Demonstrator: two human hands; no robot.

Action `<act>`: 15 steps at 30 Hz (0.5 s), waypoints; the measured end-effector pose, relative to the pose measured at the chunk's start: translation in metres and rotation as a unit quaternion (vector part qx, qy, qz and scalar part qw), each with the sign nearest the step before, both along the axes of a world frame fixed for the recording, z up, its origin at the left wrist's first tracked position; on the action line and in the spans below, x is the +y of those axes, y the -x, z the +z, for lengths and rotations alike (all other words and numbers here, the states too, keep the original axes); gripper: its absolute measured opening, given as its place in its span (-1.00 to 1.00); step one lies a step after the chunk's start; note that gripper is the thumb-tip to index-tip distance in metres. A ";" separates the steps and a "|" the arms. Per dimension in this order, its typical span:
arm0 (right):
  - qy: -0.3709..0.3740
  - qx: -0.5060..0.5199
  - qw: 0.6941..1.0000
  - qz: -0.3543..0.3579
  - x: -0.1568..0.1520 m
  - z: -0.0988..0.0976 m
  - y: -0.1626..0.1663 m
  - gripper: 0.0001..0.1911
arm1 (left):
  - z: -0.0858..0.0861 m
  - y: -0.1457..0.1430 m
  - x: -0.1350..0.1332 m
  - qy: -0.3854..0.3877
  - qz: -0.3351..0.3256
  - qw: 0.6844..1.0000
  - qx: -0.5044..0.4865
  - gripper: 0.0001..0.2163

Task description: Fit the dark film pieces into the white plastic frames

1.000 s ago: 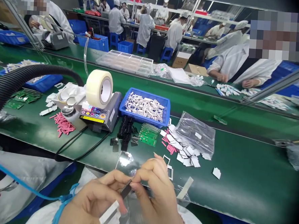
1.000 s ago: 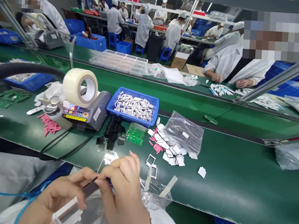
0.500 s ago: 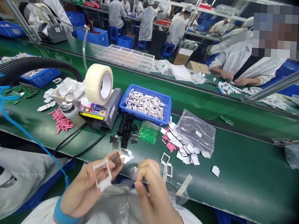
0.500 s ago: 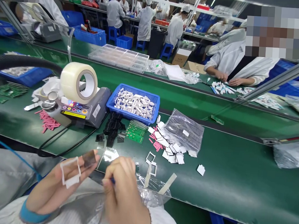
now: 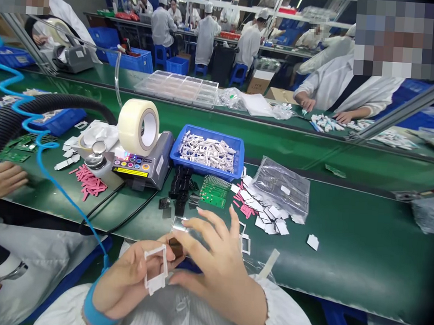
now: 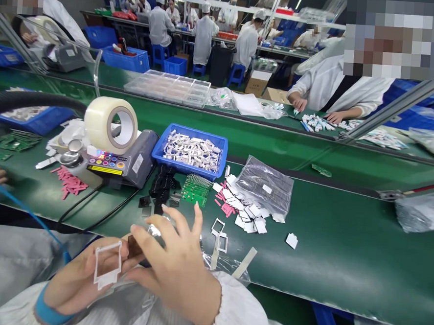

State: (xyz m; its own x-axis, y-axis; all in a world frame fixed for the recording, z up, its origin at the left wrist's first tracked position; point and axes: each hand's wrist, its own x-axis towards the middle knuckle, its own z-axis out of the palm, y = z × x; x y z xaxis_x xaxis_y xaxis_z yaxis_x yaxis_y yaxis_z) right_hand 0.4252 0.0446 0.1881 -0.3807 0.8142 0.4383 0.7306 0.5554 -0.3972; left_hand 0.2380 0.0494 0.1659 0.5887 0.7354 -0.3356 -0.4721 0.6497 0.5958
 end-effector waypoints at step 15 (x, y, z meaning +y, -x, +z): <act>0.228 0.487 0.831 0.142 0.007 -0.016 0.021 -0.59 | 0.001 -0.005 0.003 -0.013 -0.049 0.983 -0.177 -0.69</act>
